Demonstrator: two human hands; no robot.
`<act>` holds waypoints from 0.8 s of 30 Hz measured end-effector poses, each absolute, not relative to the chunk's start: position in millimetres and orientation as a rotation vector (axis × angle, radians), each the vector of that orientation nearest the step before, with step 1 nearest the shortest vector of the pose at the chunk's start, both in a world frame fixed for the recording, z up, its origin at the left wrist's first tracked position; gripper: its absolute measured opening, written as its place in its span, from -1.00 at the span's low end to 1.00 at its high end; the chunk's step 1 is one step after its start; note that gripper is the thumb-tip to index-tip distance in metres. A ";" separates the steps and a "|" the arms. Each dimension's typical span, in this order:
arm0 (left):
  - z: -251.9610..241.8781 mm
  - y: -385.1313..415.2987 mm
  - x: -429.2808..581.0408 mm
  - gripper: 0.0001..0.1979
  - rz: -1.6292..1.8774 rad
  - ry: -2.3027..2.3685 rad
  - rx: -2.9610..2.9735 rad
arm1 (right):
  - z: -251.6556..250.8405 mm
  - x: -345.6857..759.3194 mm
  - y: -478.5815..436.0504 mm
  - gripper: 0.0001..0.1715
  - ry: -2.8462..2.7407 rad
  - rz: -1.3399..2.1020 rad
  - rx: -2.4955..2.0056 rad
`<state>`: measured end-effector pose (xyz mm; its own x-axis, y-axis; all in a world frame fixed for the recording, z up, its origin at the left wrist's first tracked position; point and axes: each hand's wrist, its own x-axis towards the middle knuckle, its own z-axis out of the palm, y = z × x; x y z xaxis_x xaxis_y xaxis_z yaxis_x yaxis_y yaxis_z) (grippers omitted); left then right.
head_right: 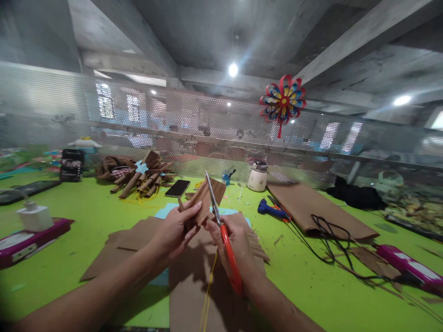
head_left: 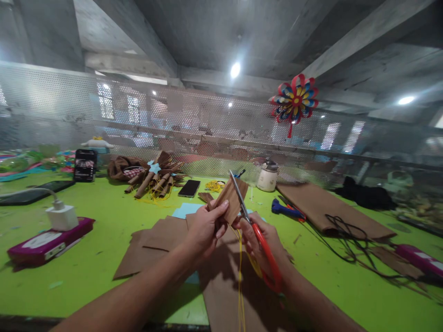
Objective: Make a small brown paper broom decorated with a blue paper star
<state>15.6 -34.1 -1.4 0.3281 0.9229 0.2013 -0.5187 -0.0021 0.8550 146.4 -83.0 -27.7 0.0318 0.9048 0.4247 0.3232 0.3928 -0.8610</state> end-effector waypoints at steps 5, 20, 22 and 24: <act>-2.8 -34.0 15.2 -0.84 1.181 0.482 1.104 | -30.2 145.3 -81.4 -0.65 -1.483 0.642 -1.182; -11.6 -25.3 14.5 -0.86 1.016 0.597 1.243 | -13.0 229.8 -33.2 -0.49 -1.745 0.060 -1.785; -14.9 -24.4 15.0 -0.89 0.964 0.647 1.281 | -19.5 246.9 -28.9 -0.54 -1.827 -0.081 -1.971; -18.8 -23.3 15.5 -0.90 0.934 0.681 1.292 | -29.9 258.7 -28.7 -0.55 -1.858 -0.137 -2.104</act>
<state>15.5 -23.3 -18.8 0.4836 0.8717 0.0788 -0.1913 0.0174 0.9814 258.7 -28.7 -29.9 0.1450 0.9473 0.2856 0.9789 -0.0953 -0.1807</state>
